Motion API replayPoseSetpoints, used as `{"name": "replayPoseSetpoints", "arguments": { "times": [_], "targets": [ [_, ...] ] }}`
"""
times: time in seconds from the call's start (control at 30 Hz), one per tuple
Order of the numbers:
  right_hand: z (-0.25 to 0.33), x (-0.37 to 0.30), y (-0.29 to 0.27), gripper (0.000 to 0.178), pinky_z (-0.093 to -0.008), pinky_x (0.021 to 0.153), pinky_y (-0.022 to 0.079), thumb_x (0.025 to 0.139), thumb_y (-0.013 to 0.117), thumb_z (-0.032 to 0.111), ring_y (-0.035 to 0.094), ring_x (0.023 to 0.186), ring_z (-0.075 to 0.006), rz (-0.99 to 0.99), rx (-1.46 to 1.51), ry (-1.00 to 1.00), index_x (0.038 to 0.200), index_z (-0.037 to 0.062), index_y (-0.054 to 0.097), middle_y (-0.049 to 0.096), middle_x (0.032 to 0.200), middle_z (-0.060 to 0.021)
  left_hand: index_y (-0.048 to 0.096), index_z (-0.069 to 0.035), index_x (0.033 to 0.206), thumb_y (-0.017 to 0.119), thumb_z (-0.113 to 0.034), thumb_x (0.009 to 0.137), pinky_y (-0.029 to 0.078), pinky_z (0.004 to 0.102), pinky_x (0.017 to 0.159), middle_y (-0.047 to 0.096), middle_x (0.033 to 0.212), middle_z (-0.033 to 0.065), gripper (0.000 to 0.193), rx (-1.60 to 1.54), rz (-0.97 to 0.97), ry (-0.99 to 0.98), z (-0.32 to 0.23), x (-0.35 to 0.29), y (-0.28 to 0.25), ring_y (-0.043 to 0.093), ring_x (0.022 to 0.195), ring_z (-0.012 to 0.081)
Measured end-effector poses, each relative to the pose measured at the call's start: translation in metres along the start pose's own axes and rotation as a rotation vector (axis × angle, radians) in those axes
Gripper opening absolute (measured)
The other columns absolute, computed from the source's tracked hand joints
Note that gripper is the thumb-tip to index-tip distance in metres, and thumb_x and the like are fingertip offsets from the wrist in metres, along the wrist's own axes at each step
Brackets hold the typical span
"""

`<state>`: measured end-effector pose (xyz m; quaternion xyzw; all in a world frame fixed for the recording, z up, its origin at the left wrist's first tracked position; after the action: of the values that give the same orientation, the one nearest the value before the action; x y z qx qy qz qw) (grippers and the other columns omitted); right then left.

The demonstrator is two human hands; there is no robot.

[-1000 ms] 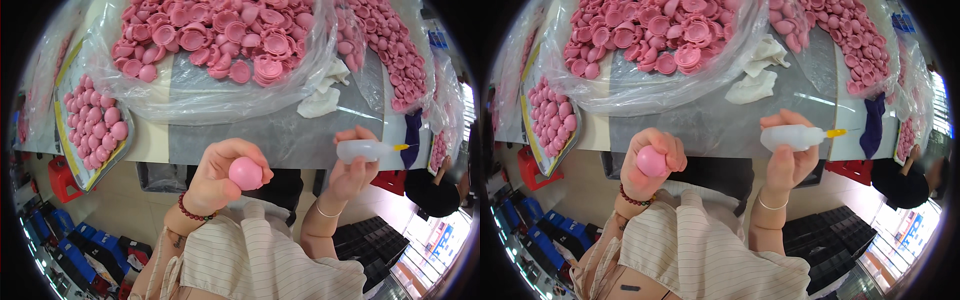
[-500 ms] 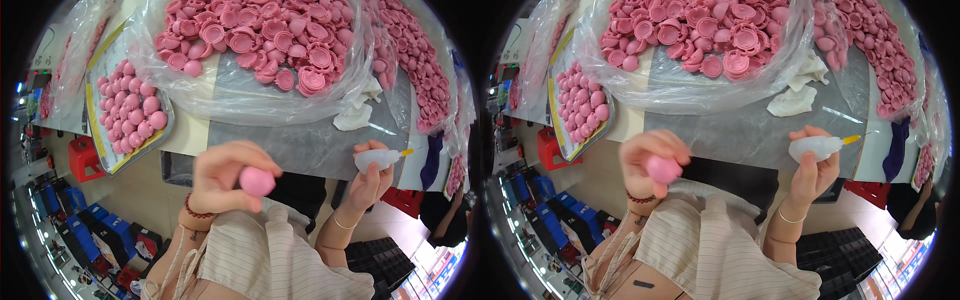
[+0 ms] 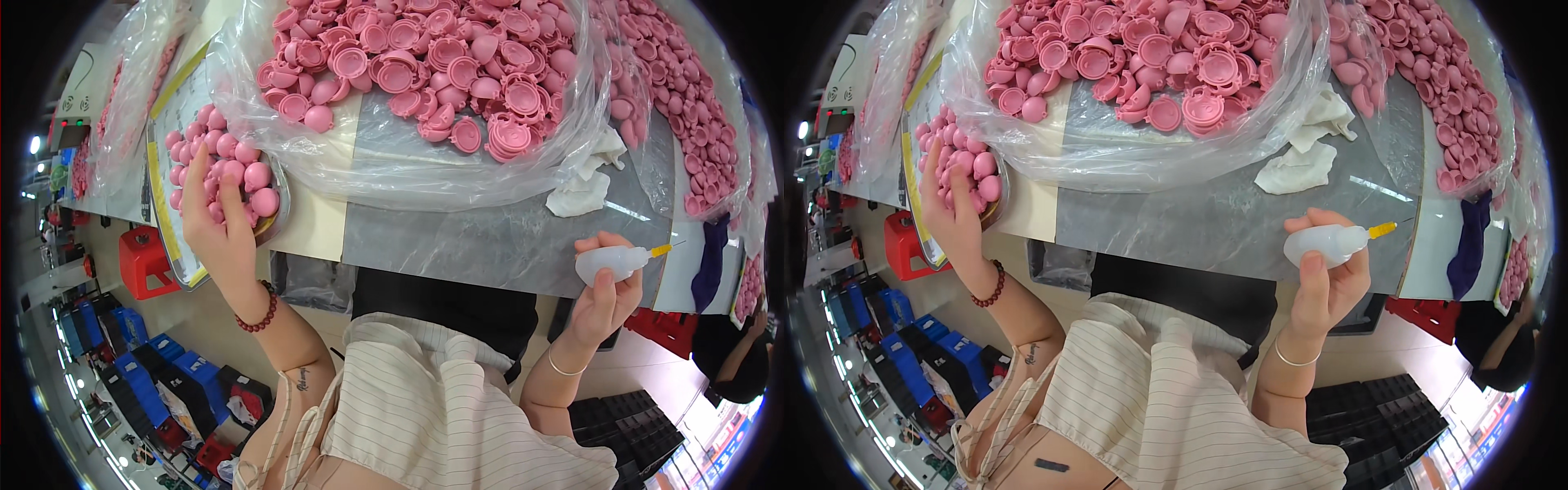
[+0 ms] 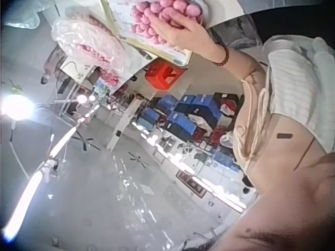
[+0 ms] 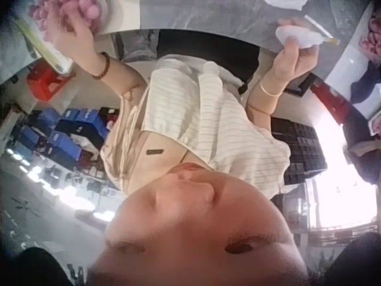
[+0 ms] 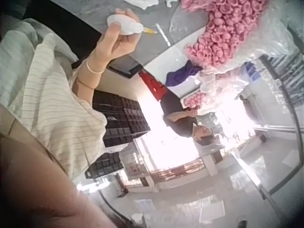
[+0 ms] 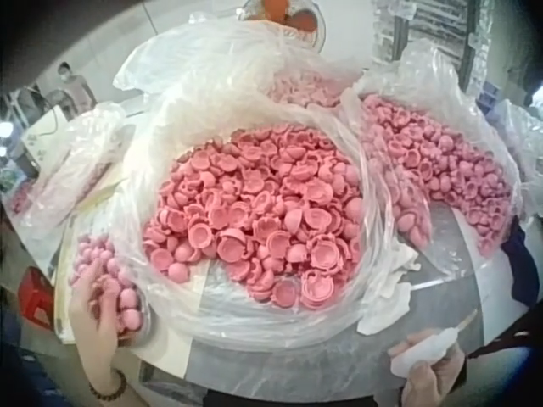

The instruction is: Applying glue to pink plastic shell components and pressing them together to assemble toy balls.

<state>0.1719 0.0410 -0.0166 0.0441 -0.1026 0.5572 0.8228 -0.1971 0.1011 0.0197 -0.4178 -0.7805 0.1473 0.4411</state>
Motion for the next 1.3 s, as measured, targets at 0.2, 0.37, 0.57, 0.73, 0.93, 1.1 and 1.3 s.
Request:
{"name": "replayPoseSetpoints", "arguments": {
  "times": [0.2, 0.37, 0.57, 0.73, 0.93, 1.1, 1.3],
  "targets": [
    [0.0, 0.001, -0.001, 0.037, -0.0232, 0.063, 0.041, 0.073, 0.057, 0.025, 0.054, 0.07, -0.0146, -0.007, 0.02, -0.007, 0.095, -0.005, 0.052, 0.059, 0.077, -0.012, 0.054, -0.001, 0.1, 0.051, -0.005, 0.077, 0.036, 0.0338, 0.085, 0.055, 0.101, 0.0152, 0.024, 0.048, 0.289, 0.349, -0.07, 0.001, 0.048, 0.049, 0.098, 0.0287],
    [0.0, -0.002, -0.001, 0.038, -0.0237, 0.064, 0.04, 0.076, 0.054, 0.023, 0.053, 0.072, -0.0167, 0.046, -0.015, -0.041, 0.098, -0.0076, 0.048, 0.057, 0.081, -0.0152, 0.054, 0.0, 0.094, 0.054, -0.007, 0.074, 0.041, 0.0362, 0.072, 0.053, 0.09, 0.0134, 0.021, 0.225, 0.318, 0.079, -0.049, 0.006, 0.075, 0.052, 0.083, 0.0297],
    [0.0, 0.0, 0.001, 0.037, -0.0232, 0.063, 0.04, 0.074, 0.057, 0.023, 0.054, 0.07, -0.0153, 0.02, 0.038, -0.044, 0.095, -0.0065, 0.05, 0.058, 0.078, -0.0133, 0.054, -0.002, 0.092, 0.056, -0.008, 0.072, 0.042, 0.0346, 0.068, 0.054, 0.091, 0.0122, 0.021, 0.308, 0.336, 0.207, -0.052, 0.006, 0.075, 0.052, 0.078, 0.0286],
    [0.0, 0.0, -0.002, 0.035, -0.0226, 0.062, 0.041, 0.073, 0.06, 0.022, 0.054, 0.069, -0.0138, -0.014, 0.073, -0.043, 0.093, -0.0056, 0.052, 0.058, 0.077, -0.0117, 0.053, -0.002, 0.093, 0.056, -0.006, 0.072, 0.042, 0.0323, 0.068, 0.053, 0.093, 0.012, 0.021, 0.228, 0.462, 0.029, -0.052, 0.002, 0.08, 0.051, 0.079, 0.0269],
    [-0.001, -0.002, -0.009, 0.042, -0.0237, 0.055, 0.036, 0.078, 0.052, 0.028, 0.046, 0.058, -0.0139, -0.07, 0.034, -0.111, 0.099, -0.0071, 0.047, 0.052, 0.067, -0.0081, 0.046, 0.002, 0.109, 0.052, -0.007, 0.079, 0.041, 0.0305, 0.075, 0.052, 0.102, 0.0111, 0.032, -0.692, 0.357, -0.136, -0.083, -0.024, 0.065, 0.051, 0.088, 0.0185],
    [0.011, -0.016, -0.005, 0.044, -0.0226, 0.048, 0.021, 0.077, 0.055, 0.033, 0.03, 0.054, -0.0111, -0.017, 0.495, -0.23, 0.106, 0.001, 0.045, 0.04, 0.064, -0.0016, 0.039, 0.007, 0.114, 0.054, -0.005, 0.076, 0.037, 0.0329, 0.088, 0.045, 0.115, 0.0173, 0.043, -1.723, 1.008, -0.514, -0.115, -0.091, 0.089, 0.048, 0.103, 0.0228],
    [0.056, -0.022, 0.008, 0.045, -0.023, 0.045, 0.022, 0.073, 0.06, 0.043, 0.031, 0.059, -0.0119, 0.156, 0.277, -0.405, 0.095, 0.0054, 0.052, 0.042, 0.077, -0.0026, 0.036, 0.004, 0.114, 0.053, -0.003, 0.077, 0.047, 0.0344, 0.079, 0.047, 0.11, 0.0219, 0.041, -1.646, 0.981, -0.779, -0.135, -0.122, 0.099, 0.056, 0.09, 0.0253]
  ]
}}
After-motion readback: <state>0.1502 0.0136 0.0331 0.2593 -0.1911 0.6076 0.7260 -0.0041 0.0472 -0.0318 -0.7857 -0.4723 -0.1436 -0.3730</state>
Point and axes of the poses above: each hand's wrist, its own x-axis towards the middle knuckle, its own y-axis out of the palm, z = x × y, the point moved 6 cm from there along x, towards the middle knuckle
